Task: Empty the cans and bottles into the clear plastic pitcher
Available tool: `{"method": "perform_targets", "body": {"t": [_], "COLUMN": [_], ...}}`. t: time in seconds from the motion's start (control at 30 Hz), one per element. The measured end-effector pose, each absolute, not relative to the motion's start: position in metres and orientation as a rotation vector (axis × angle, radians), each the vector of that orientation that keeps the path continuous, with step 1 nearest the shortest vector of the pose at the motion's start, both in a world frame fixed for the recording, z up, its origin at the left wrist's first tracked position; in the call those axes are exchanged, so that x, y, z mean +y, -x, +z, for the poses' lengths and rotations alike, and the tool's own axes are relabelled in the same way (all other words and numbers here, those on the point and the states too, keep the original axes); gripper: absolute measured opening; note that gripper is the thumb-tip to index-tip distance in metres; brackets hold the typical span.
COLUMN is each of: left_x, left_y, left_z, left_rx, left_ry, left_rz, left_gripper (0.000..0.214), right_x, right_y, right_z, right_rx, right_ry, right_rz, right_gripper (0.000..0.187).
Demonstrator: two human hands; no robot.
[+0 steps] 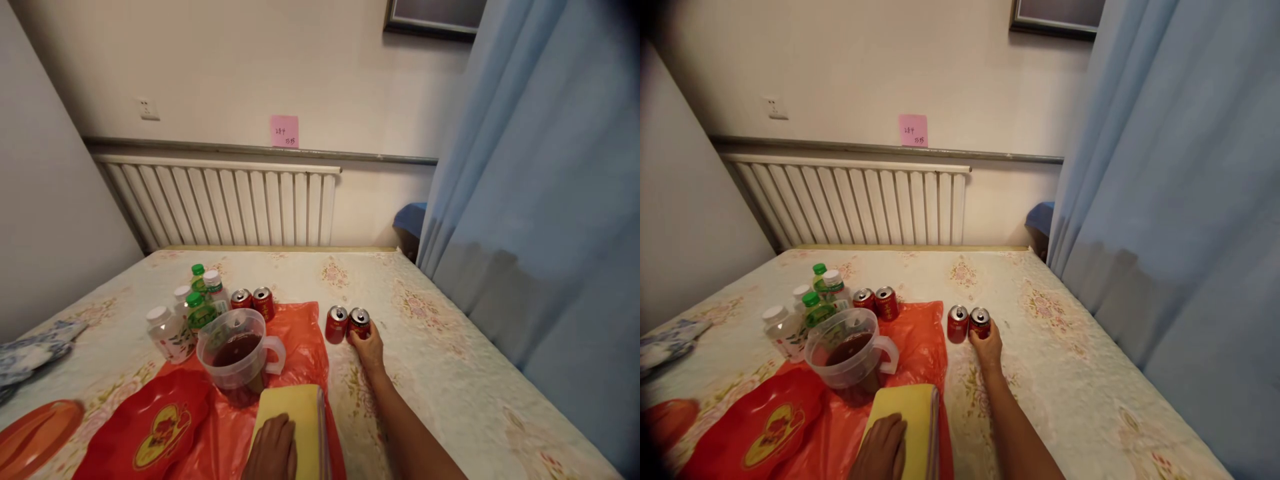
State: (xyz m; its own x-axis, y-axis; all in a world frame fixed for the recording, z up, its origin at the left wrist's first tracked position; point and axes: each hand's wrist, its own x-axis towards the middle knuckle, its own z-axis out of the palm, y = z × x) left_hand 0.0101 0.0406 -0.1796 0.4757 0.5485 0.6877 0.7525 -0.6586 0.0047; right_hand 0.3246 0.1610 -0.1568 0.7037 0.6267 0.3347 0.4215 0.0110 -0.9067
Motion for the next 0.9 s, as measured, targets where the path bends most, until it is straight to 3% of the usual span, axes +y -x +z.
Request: {"method": "perform_targets", "body": {"t": [0.37, 0.9], "left_x": [0.042, 0.041], "left_y": [-0.008, -0.009], "left_z": [-0.189, -0.181], "left_rx": [-1.094, -1.088], "left_ry": [2.356, 2.373], "left_rz": [-0.94, -0.958], "left_gripper": [0.024, 0.028], "right_x": [0.153, 0.153], "right_y": [-0.327, -0.321], "right_z": [-0.164, -0.169], "right_rx": [-0.932, -0.918], "right_ry": [1.57, 1.563], "right_rz": [0.25, 0.206], "right_gripper": [0.073, 0.068]}}
